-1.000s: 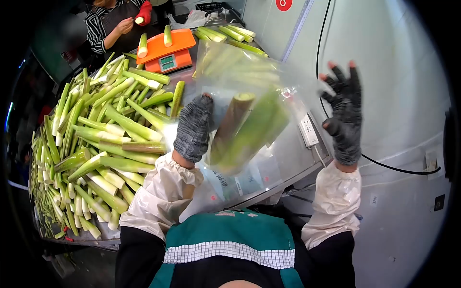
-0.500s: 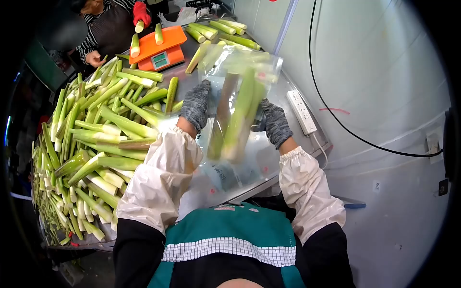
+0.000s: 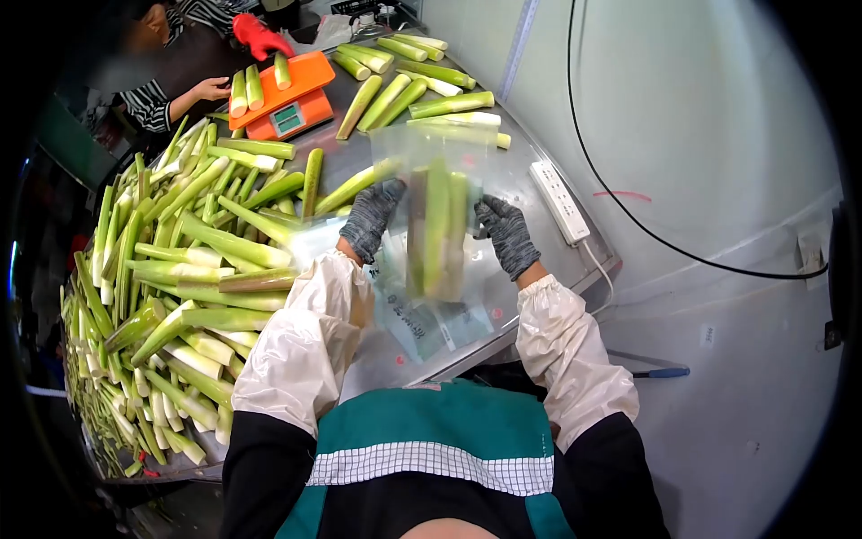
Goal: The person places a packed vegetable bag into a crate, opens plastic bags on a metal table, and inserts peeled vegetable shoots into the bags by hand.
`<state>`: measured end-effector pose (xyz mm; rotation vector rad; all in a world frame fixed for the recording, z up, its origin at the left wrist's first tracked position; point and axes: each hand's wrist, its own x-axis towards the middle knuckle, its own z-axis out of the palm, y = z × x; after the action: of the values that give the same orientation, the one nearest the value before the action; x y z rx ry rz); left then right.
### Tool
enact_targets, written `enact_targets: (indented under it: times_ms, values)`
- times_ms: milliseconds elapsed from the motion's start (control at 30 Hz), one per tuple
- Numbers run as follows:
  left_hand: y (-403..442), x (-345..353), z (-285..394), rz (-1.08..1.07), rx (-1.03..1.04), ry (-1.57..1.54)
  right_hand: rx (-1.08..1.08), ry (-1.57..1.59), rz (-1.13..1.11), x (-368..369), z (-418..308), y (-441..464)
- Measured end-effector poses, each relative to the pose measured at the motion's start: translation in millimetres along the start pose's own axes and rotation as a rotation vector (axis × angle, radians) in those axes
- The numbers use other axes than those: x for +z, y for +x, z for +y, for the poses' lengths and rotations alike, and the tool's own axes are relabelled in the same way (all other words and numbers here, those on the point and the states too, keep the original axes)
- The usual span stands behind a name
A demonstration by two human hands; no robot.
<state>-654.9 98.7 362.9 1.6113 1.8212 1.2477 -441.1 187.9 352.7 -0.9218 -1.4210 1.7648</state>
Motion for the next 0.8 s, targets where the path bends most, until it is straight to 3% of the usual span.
enact_targets:
  times_ms: [67,133,200,333,400,433,467,500,533,567,600,667,700,733,800]
  values:
    - [6.1,9.9,-49.4,0.143,0.633,0.687,-0.255,-0.092,-0.072,8.0,-20.4,-4.5]
    - [2.4,7.6,-38.8,0.041,0.591,0.714,-0.249,-0.324,-0.053,7.0,-38.6,-2.3]
    - [-5.4,9.3,-20.2,0.129,0.714,0.633,-0.059,-0.216,-0.011,5.3,-55.1,2.3]
    - [-15.8,2.4,-18.6,0.115,0.632,0.639,-0.226,-0.369,0.02,0.1,-69.1,-14.0]
    - [-14.8,-3.3,-30.3,0.087,0.718,0.419,-0.316,-0.408,-0.009,-2.8,-71.6,-27.8]
    - [-12.7,-10.3,-18.3,0.006,0.768,0.439,-0.506,-0.578,-0.02,-1.7,-71.2,-38.7]
    - [-18.7,-12.9,-4.9,0.007,0.761,0.44,-0.696,-0.744,-0.036,-1.3,-69.1,-47.8]
    - [-26.6,-12.1,18.2,-0.138,0.343,-0.105,-0.508,-0.497,-0.12,-4.7,-64.4,-53.4]
    - [-31.5,-12.2,34.7,-0.265,-0.094,-0.635,-0.507,-0.495,-0.126,-3.4,-61.5,-61.3]
    - [-33.4,-14.3,41.3,-0.358,-0.18,-0.552,-0.374,-0.281,-0.15,-1.6,-59.2,-70.4]
    - [-36.3,-9.3,39.1,-0.396,-0.128,-0.542,-0.237,-0.07,-0.17,-0.3,-58.2,-76.3]
    - [-39.2,-4.2,38.9,-0.53,-0.105,-0.348,-0.259,-0.23,-0.224,0.6,-56.0,-80.1]
    - [-40.5,6.7,25.4,-0.567,-0.196,-0.539,-0.224,-0.216,-0.267,0.9,-50.1,-82.2]
    - [-42.7,11.7,23.5,-0.567,-0.193,-0.542,-0.191,-0.203,-0.31,-0.1,-45.0,-82.1]
    - [-47.5,21.3,26.3,-0.511,0.047,-0.289,-0.099,-0.543,-0.388,-1.4,-37.4,-76.9]
